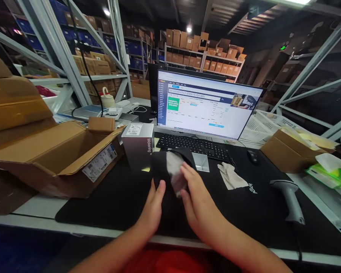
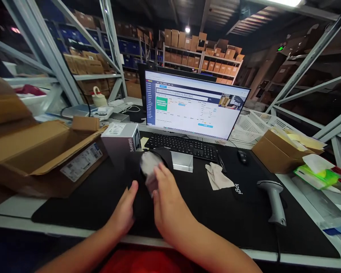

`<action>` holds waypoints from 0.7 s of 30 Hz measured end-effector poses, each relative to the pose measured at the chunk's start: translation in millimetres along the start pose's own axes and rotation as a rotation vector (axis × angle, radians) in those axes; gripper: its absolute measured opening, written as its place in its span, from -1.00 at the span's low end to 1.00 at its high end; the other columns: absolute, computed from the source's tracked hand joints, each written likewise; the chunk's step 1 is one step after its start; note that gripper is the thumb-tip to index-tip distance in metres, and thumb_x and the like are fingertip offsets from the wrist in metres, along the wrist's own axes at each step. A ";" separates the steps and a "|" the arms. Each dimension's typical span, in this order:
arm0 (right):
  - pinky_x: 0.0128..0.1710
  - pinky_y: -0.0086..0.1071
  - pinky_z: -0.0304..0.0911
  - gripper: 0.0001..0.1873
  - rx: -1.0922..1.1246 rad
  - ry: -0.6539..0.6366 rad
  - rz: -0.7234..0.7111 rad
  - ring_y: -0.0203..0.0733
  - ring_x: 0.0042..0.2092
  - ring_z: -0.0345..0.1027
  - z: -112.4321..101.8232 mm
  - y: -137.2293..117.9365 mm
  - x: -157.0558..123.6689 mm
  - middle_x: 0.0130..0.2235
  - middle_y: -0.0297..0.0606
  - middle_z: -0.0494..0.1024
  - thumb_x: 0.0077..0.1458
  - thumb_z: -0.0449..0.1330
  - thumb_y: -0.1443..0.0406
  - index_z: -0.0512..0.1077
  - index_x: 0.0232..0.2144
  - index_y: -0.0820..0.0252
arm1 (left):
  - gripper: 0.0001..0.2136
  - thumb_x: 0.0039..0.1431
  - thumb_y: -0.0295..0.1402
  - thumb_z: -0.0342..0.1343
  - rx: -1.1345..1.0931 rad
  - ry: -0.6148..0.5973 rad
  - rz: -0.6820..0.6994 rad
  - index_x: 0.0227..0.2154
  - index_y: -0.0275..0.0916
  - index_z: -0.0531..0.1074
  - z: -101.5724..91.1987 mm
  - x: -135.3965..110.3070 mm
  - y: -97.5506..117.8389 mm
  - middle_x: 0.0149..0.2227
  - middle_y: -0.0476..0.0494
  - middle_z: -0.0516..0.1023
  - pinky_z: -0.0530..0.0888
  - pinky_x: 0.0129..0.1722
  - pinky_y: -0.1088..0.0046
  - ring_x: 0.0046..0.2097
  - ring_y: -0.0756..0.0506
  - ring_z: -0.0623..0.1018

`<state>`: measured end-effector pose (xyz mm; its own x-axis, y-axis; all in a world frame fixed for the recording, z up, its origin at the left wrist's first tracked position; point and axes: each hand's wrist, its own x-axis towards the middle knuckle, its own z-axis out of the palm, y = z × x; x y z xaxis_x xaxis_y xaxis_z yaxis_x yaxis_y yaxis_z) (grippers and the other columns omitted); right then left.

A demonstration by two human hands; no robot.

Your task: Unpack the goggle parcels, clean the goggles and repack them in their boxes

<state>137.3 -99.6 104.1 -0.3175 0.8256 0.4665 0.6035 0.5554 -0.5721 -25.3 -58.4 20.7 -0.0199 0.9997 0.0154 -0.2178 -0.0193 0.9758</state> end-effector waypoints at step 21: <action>0.03 -0.16 0.37 -0.36 0.199 -0.006 0.316 -0.03 0.01 0.41 2.1 33.8 23.8 0.00 -0.20 0.48 -0.16 0.10 0.43 0.28 0.06 0.12 | -0.27 0.14 0.12 0.18 -0.373 -0.001 -0.189 0.23 -0.28 0.30 11.7 -46.8 -51.0 0.17 -0.33 0.47 0.14 0.37 0.11 0.33 -0.32 0.28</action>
<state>148.6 -61.0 94.5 -0.1429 0.9597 0.2420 0.5188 0.2808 -0.8074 -1.9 -104.0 -27.2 0.0550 0.9862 -0.1559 -0.5561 0.1599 0.8156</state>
